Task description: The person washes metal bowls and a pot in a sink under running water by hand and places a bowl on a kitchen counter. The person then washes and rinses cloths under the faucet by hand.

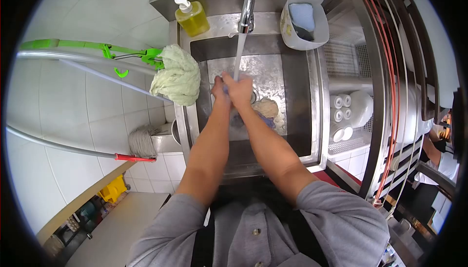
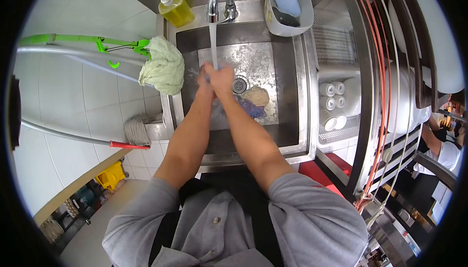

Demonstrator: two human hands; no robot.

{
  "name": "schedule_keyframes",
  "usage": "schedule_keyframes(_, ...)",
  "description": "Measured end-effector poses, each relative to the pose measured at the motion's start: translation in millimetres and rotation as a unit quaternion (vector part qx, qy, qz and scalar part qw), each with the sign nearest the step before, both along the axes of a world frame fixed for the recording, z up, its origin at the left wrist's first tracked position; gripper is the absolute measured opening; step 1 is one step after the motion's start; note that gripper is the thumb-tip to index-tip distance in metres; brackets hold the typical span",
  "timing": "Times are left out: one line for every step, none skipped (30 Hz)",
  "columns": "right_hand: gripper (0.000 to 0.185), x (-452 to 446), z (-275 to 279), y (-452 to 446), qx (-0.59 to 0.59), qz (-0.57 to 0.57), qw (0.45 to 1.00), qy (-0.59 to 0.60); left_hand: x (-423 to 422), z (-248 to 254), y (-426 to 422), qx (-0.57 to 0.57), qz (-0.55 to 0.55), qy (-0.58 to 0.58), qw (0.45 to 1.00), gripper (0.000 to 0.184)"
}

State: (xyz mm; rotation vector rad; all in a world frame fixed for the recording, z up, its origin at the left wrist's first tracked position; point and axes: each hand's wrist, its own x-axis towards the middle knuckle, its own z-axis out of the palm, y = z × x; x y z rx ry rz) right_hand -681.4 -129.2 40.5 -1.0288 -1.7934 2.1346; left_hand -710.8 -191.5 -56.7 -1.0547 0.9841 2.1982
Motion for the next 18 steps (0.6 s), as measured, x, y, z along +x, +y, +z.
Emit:
schedule_keyframes(0.026,-1.4,3.4,-2.2,0.069,0.003,0.998,-0.015,-1.2,-3.1,-1.9,0.014,0.002,-0.007,1.0,0.038)
schedule_keyframes(0.026,-3.2,1.4,-2.1,0.068,0.002,0.998,-0.015,0.6,7.0,-2.0,0.026,-0.042,0.022,0.999,0.036)
schedule_keyframes(0.025,-4.9,-4.1,-0.9,0.118,-0.001,0.993,-0.004,4.4,16.0,-2.4,0.039,-0.086,0.049,0.994,0.035)
schedule_keyframes(0.025,-7.5,-9.1,0.2,0.167,-0.004,0.986,0.007,6.3,25.3,-2.9,0.039,-0.088,0.048,0.994,0.035)
schedule_keyframes(0.025,-8.1,-15.2,0.0,0.168,-0.006,0.986,0.005,9.1,31.0,-3.9,0.037,-0.095,0.039,0.994,0.033)
schedule_keyframes(0.026,-9.9,-21.0,0.3,0.182,0.01,0.983,-0.011,9.6,35.3,-3.2,0.036,-0.1,0.031,0.994,0.032)
schedule_keyframes(0.026,-11.1,-27.3,0.5,0.195,0.026,0.98,-0.027,9.9,30.7,-5.0,0.036,-0.099,0.031,0.994,0.032)
schedule_keyframes(0.026,-8.9,-26.3,-0.7,0.192,0.029,0.981,-0.029,13.1,27.1,-12.4,-0.103,-0.192,0.061,0.974,0.034)
schedule_keyframes(0.027,-11.0,-24.5,1.6,0.182,0.055,0.981,-0.047,9.3,24.7,-19.9,-0.241,-0.283,0.094,0.924,0.036)
schedule_keyframes(0.028,-12.8,-22.4,8.7,0.176,0.08,0.979,-0.066,9.3,22.6,-27.2,-0.241,-0.284,0.096,0.923,0.036)
schedule_keyframes(0.028,-13.9,-27.2,19.2,0.177,0.078,0.979,-0.068,16.1,47.4,-32.3,-0.198,-0.269,0.12,0.935,0.035)
schedule_keyframes(0.028,-17.5,-34.0,32.9,0.206,0.14,0.967,-0.048,20.2,61.2,-37.2,-0.155,-0.251,0.145,0.944,0.035)
schedule_keyframes(0.029,-21.4,-40.3,46.2,0.232,0.202,0.951,-0.027,18.0,58.9,-46.3,-0.154,-0.25,0.146,0.944,0.035)
schedule_keyframes(0.03,-25.1,-12.1,63.7,0.104,0.316,0.936,-0.116,15.7,51.7,-60.8,-0.26,-0.401,0.25,0.842,0.036)
schedule_keyframes(0.03,-28.3,3.6,64.1,0.1,0.317,0.936,-0.117,18.4,48.0,-72.1,-0.351,-0.531,0.337,0.694,0.041)
schedule_keyframes(0.03,-30.4,16.0,65.9,0.193,0.438,0.877,-0.052,22.2,64.2,-69.9,-0.432,-0.508,0.378,0.642,0.059)
schedule_keyframes(0.031,-32.6,29.7,73.3,0.285,0.542,0.79,0.012,17.1,81.1,-60.2,-0.428,-0.509,0.383,0.641,0.059)
schedule_keyframes(0.032,-31.2,46.2,70.8,0.314,0.574,0.754,0.057,10.5,96.7,-47.4,-0.393,-0.452,0.47,0.648,0.067)
